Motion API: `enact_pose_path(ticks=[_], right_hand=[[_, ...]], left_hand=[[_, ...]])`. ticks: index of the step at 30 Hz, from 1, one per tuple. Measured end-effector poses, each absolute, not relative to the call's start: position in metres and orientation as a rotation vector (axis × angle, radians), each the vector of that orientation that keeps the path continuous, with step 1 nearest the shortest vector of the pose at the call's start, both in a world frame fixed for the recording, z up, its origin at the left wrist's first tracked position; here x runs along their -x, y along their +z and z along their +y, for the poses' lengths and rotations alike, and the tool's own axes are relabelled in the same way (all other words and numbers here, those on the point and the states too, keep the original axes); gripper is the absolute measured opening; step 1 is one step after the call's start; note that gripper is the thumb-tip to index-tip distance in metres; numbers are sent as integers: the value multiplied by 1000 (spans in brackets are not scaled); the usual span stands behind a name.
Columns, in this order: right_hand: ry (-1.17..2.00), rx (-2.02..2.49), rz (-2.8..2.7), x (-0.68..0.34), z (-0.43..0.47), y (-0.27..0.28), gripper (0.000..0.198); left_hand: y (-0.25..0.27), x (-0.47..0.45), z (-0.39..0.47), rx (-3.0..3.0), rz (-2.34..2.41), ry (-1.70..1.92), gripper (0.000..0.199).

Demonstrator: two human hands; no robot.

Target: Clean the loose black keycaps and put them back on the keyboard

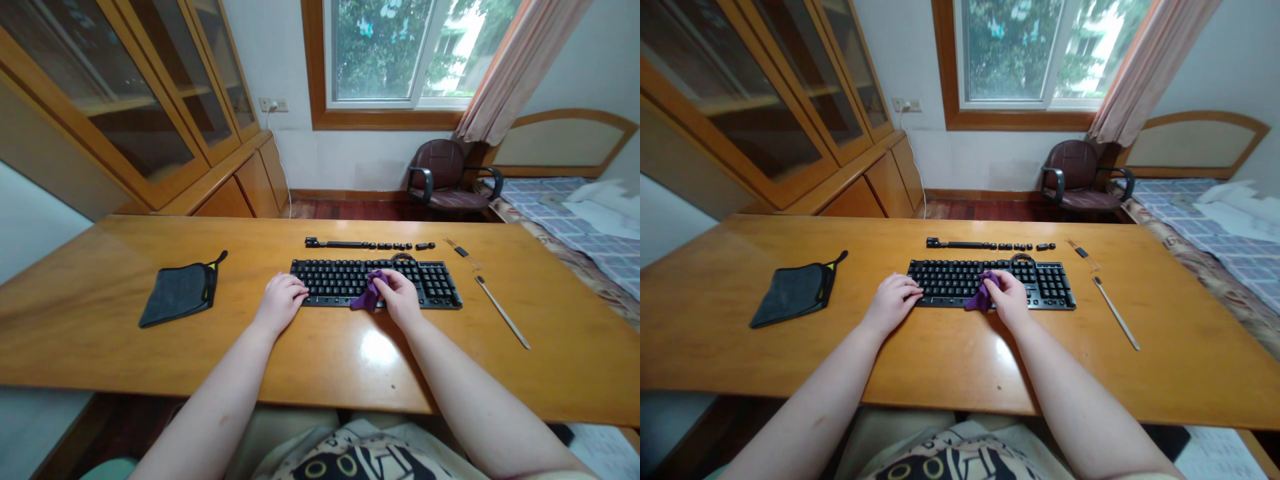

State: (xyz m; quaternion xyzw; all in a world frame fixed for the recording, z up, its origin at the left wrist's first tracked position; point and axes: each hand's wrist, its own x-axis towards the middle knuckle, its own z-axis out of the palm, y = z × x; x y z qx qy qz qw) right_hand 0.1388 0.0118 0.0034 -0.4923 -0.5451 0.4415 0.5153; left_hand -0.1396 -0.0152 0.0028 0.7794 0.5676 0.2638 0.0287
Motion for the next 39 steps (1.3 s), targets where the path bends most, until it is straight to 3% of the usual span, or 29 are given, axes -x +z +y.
enact_pose_path(ticks=[8,12,20,33,39], right_hand=[[1078,1199,-1305,-138,13,0,32],[1074,1203,-1298,-137,12,3,32],[1050,1193,-1295,-140,13,2,32],[971,1227,-1398,-139,15,-3,26],[944,1243,-1431,-139,14,-3,26]], left_hand=[[5,143,-18,-2323,1800,664,20],[0,144,-19,-2221,1720,812,24],[-22,157,-5,-1724,1834,1006,56],[-20,148,-6,-1861,1607,908,59],[-29,149,11,-1705,1723,1082,42]])
